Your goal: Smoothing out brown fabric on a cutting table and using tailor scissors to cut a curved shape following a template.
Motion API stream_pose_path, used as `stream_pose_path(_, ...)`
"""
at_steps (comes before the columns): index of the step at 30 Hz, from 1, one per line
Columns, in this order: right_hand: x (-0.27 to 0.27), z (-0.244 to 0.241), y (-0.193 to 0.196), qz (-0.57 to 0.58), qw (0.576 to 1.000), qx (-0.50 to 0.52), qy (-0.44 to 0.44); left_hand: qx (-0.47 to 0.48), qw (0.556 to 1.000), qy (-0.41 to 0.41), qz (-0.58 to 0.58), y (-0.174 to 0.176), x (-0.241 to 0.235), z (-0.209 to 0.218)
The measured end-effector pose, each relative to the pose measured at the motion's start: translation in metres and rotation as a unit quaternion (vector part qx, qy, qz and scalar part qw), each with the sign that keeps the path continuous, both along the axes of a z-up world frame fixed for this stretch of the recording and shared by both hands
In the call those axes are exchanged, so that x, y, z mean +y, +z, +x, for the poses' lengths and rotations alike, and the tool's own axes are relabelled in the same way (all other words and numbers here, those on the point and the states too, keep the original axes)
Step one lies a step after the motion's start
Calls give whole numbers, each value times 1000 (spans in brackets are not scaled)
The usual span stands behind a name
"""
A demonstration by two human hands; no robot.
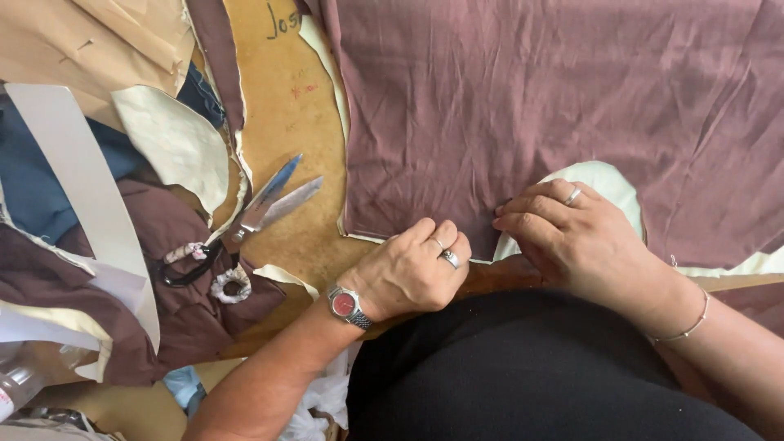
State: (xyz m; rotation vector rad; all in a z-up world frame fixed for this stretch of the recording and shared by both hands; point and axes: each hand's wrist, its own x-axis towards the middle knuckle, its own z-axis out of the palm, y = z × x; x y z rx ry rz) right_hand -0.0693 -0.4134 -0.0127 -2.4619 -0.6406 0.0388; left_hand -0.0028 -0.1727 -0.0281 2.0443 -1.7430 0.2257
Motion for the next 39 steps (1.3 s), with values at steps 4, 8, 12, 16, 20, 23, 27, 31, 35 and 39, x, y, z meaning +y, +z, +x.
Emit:
stream_pose_path(4, -2, -7, -5, -30, 999, 15, 21, 21, 1000, 11, -12, 2, 2, 1)
stream_pose_path(8, 4, -7, -5, -42, 994, -44, 92, 14, 999, 21, -21, 3, 2, 1)
stream_pose_path(12, 16, 0, 0, -5, 989, -125, 75, 48, 994, 18, -94, -10, -3, -3)
stream_pose_path(16, 15, 0, -6, 6, 995, -89, 50, 43, 995, 23, -87, -4, -6, -6)
stream_pose_path(20, 12, -2, -15, 38, 998, -49, 21, 47, 993, 51, -95, -14, -10, -13)
stream_pose_path(23, 11, -3, -18, 52, 998, -18, 5, 66, 991, 73, -95, -24, -10, -18)
stream_pose_path(27, 8, -4, -24, 67, 998, 12, -6, 104, 985, 95, -96, -13, -11, -12)
stream_pose_path(31, 8, -3, -22, 73, 997, 24, -4, 128, 984, 91, -86, -14, -9, -14)
stream_pose_path(35, 9, -1, -11, 65, 997, 21, 28, 55, 990, 82, -103, -18, -13, -20)
stream_pose_path(39, 9, -8, -16, 54, 998, 11, 25, 2, 990, 62, -126, -21, -14, -25)
